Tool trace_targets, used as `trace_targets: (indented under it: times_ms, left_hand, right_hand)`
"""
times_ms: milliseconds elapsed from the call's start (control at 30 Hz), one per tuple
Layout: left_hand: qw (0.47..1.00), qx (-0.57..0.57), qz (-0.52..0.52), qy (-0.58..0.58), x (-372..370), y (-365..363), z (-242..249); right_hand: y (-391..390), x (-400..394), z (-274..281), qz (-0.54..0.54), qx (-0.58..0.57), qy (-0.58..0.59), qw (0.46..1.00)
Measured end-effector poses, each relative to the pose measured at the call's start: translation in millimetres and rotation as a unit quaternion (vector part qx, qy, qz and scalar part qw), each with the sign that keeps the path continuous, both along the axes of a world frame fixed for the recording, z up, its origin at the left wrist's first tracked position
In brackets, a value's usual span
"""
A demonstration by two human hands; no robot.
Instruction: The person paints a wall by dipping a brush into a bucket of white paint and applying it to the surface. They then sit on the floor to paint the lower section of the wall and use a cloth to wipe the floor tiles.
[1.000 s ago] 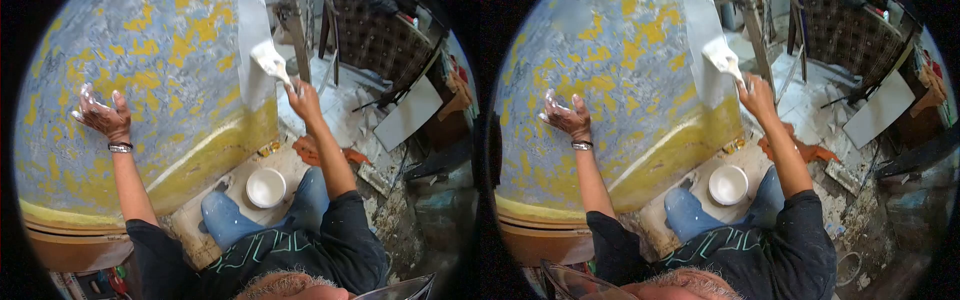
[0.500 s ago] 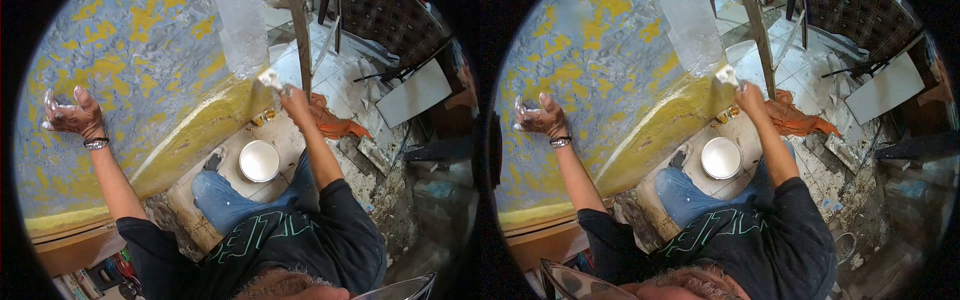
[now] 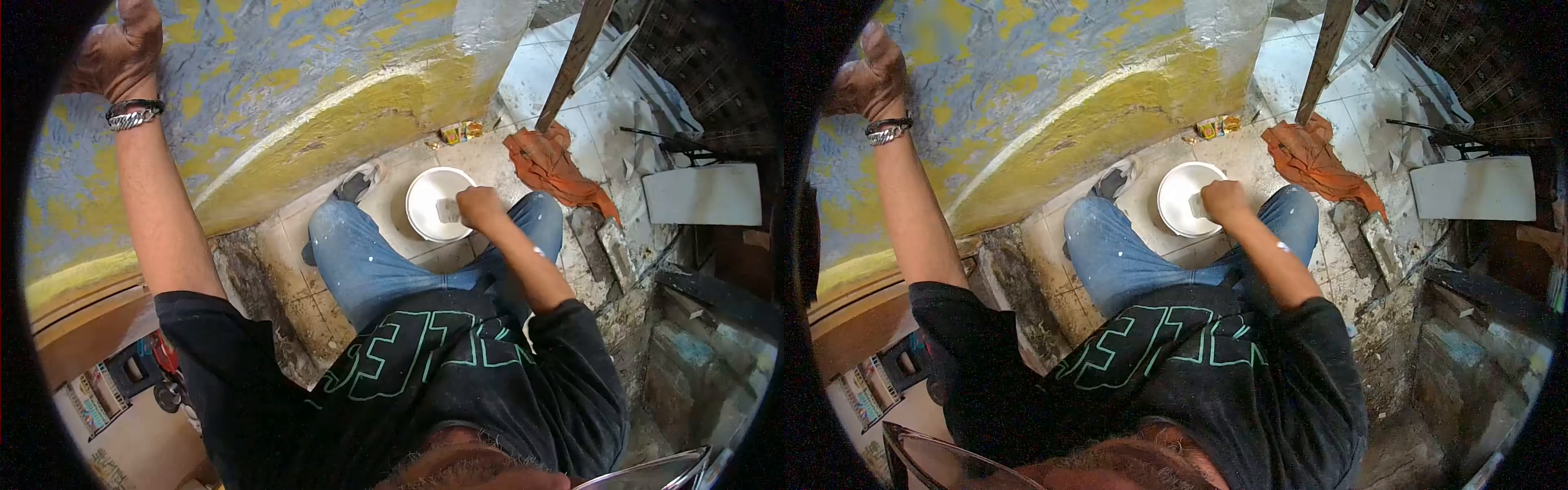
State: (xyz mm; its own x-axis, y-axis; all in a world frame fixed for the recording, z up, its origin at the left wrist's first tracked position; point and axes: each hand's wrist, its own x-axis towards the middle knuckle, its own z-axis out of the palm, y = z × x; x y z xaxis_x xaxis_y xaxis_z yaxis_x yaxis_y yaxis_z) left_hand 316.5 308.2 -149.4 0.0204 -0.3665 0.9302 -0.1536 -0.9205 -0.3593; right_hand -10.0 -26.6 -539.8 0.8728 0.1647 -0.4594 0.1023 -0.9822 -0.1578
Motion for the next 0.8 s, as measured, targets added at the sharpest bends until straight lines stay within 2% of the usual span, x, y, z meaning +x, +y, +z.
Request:
trace_targets:
  times_ms: [67, 167, 200, 267, 300, 333, 400, 467, 500, 567, 633, 733, 800]
  left_hand:
    - [1.000, 0.007, -0.024, -0.016, 0, -2, 1]
    - [0.993, 0.034, -0.088, -0.066, -8, -10, 7]
    - [0.988, 0.047, -0.119, -0.082, -13, -15, 6]
    - [0.973, 0.078, -0.201, -0.082, -34, -27, -13]
    - [0.965, 0.083, -0.244, -0.040, -47, -32, -37]
    - [0.946, 0.091, -0.302, 0.070, -63, -36, -91]
    - [0.871, 0.059, -0.399, 0.281, -94, -43, -201]
    - [0.749, 0.079, -0.320, 0.575, -138, -45, -298]
    - [0.627, 0.085, -0.210, 0.745, -150, -39, -340]
    - [0.500, 0.156, -0.144, 0.839, -150, 2, -463]
    - [0.474, 0.196, -0.045, 0.857, -164, 28, -518]
    - [0.471, 0.212, 0.046, 0.855, -176, 23, -538]
    - [0.483, 0.231, 0.025, 0.844, -177, 23, -562]
  right_hand:
    - [14, 0, -43, -0.006, -0.005, -0.010, 1.000]
    - [11, 3, -50, -0.016, -0.013, -0.012, 1.000]
    - [11, 2, -50, -0.016, -0.014, -0.008, 1.000]
    - [0, 1, -15, -0.021, -0.012, -0.002, 1.000]
    - [-3, -1, 0, -0.019, -0.005, 0.005, 1.000]
    - [-6, -4, 0, -0.013, 0.002, -0.001, 1.000]
    - [-17, -15, -2, -0.013, 0.023, -0.009, 1.000]
    - [-25, -26, 1, -0.035, 0.049, 0.011, 0.998]
    - [-28, -30, 3, -0.057, 0.060, 0.033, 0.996]
    - [-30, -37, 8, -0.082, 0.086, 0.051, 0.992]
    - [-33, -45, 17, -0.090, 0.112, 0.046, 0.989]
    - [-30, -51, 28, -0.081, 0.110, 0.039, 0.990]
    - [-25, -57, 23, -0.071, 0.105, 0.052, 0.991]
